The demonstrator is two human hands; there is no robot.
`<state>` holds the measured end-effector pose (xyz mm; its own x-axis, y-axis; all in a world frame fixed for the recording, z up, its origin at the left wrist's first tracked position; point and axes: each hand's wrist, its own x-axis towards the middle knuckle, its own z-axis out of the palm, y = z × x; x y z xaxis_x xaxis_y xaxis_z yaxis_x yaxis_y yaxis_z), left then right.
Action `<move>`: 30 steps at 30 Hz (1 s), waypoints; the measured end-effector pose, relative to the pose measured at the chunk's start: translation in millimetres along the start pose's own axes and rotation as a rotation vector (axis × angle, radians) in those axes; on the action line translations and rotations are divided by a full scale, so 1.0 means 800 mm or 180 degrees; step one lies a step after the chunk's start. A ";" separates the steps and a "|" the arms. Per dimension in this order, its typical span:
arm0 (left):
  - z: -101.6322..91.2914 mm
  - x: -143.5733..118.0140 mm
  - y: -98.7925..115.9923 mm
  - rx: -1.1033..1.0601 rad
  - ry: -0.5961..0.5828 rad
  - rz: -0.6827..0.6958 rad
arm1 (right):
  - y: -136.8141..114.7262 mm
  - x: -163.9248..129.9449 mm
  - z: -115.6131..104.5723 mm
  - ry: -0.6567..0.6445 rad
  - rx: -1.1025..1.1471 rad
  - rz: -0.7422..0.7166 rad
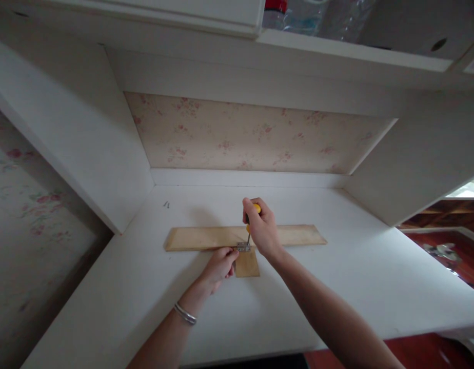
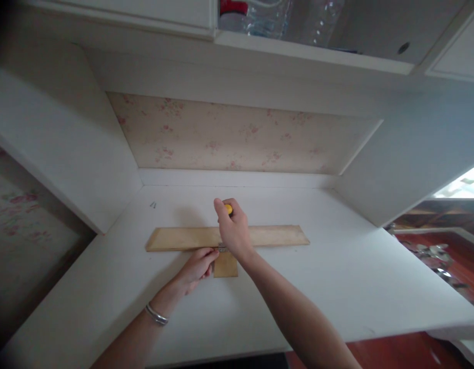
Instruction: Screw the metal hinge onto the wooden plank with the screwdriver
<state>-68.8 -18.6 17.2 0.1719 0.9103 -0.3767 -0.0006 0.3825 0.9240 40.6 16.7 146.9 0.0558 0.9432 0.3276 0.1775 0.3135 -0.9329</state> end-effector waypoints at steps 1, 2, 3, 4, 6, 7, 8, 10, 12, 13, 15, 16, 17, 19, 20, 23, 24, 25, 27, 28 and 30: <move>0.000 -0.001 0.001 -0.0014 -0.0023 -0.0008 | -0.002 0.001 0.000 -0.0025 -0.0172 -0.0005; -0.001 -0.002 0.002 -0.0025 -0.0043 -0.0009 | -0.005 0.003 0.000 -0.0068 -0.0341 -0.0015; -0.001 -0.002 0.003 -0.0025 -0.0059 -0.0007 | -0.007 0.004 -0.001 -0.0123 -0.0505 -0.0024; -0.002 -0.003 0.003 -0.0011 -0.0068 -0.0004 | -0.010 0.006 -0.002 -0.0174 -0.0674 -0.0030; -0.003 -0.003 0.004 0.0028 -0.0069 -0.0011 | -0.016 0.009 -0.007 -0.0295 -0.1095 -0.0041; -0.004 -0.004 0.004 0.0040 -0.0072 -0.0018 | -0.019 0.010 -0.010 -0.0362 -0.1376 -0.0064; -0.004 -0.003 0.004 0.0046 -0.0077 -0.0023 | -0.023 0.012 -0.014 -0.0421 -0.1711 -0.0112; -0.005 -0.003 0.004 0.0043 -0.0086 -0.0010 | -0.032 0.015 -0.022 -0.0466 -0.2506 -0.0235; -0.005 -0.002 0.004 0.0059 -0.0094 -0.0004 | -0.042 0.021 -0.030 -0.0489 -0.3330 -0.0298; -0.006 -0.002 0.004 0.0076 -0.0097 -0.0009 | -0.047 0.026 -0.033 -0.0562 -0.3690 -0.0293; -0.006 -0.001 0.003 0.0093 -0.0120 -0.0007 | -0.058 0.039 -0.040 -0.0888 -0.4221 -0.0205; -0.006 -0.001 0.002 0.0084 -0.0133 0.0008 | -0.064 0.046 -0.042 -0.1122 -0.4385 -0.0152; -0.006 0.000 0.001 0.0069 -0.0142 0.0027 | -0.069 0.054 -0.045 -0.1327 -0.4506 -0.0071; -0.006 0.001 -0.001 0.0063 -0.0148 0.0059 | -0.076 0.071 -0.048 -0.1749 -0.4615 0.0055; -0.007 0.001 -0.003 0.0076 -0.0137 0.0063 | -0.079 0.079 -0.049 -0.1940 -0.4606 0.0109; -0.008 0.002 -0.005 0.0128 -0.0092 0.0060 | -0.084 0.097 -0.051 -0.2519 -0.4432 0.0252; -0.008 0.002 -0.005 0.0125 -0.0079 0.0059 | -0.085 0.102 -0.051 -0.2694 -0.4366 0.0295; -0.008 0.002 -0.005 0.0115 -0.0072 0.0060 | -0.086 0.105 -0.052 -0.2845 -0.4304 0.0330; -0.007 0.002 -0.005 0.0102 -0.0074 0.0063 | -0.089 0.109 -0.052 -0.3048 -0.4203 0.0380; -0.007 0.002 -0.004 0.0103 -0.0073 0.0057 | -0.091 0.110 -0.052 -0.3113 -0.4162 0.0402; -0.007 0.001 -0.003 0.0113 -0.0074 0.0040 | -0.098 0.111 -0.053 -0.3228 -0.4073 0.0426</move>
<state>-73.8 -17.8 14.1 0.1950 0.9108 -0.3639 0.0320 0.3649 0.9305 73.1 71.1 255.3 -0.4012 0.7986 -0.4486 0.9037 0.4251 -0.0515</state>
